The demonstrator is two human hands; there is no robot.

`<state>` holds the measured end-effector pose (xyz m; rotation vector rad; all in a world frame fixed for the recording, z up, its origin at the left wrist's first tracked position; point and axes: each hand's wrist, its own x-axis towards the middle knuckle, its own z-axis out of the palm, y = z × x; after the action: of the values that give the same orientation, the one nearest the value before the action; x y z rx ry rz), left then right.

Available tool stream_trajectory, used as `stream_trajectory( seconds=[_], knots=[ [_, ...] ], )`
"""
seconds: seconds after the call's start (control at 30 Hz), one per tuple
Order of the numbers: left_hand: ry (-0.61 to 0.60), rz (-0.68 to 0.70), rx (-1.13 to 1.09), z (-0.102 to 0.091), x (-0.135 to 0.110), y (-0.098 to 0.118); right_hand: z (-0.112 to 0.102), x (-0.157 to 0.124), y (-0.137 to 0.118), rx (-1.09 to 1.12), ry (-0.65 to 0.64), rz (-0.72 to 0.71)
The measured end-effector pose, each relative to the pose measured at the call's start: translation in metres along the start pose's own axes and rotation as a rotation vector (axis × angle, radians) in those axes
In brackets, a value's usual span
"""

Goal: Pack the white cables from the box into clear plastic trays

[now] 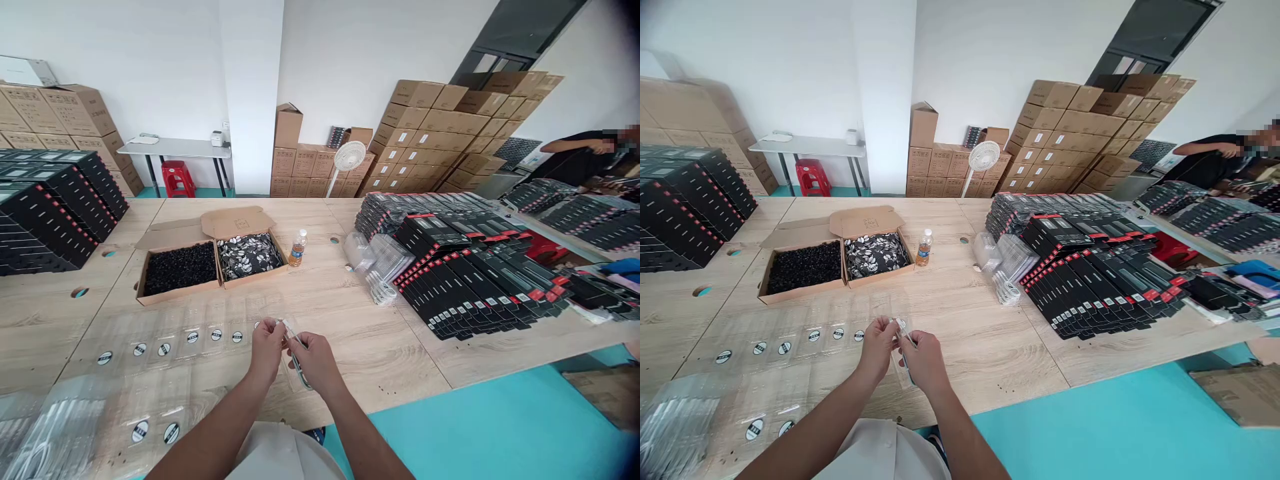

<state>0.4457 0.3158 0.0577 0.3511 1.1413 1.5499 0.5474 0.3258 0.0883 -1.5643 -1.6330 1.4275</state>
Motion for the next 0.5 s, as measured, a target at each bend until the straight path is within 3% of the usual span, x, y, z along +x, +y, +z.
stream_trajectory(
  seconds=[0.17,0.37,0.5],
  knots=[
    [0.033,0.003,0.004,-0.004,0.002,-0.001,0.002,-0.001,0.003,-0.157,-0.008,-0.057],
    [0.073,-0.044,-0.017,-0.006,0.004,-0.002,0.011,-0.002,0.005,-0.742,0.15,-0.205],
    [0.009,-0.078,-0.037,-0.006,0.004,0.005,0.011,0.005,0.008,-0.664,0.144,-0.215]
  ],
)
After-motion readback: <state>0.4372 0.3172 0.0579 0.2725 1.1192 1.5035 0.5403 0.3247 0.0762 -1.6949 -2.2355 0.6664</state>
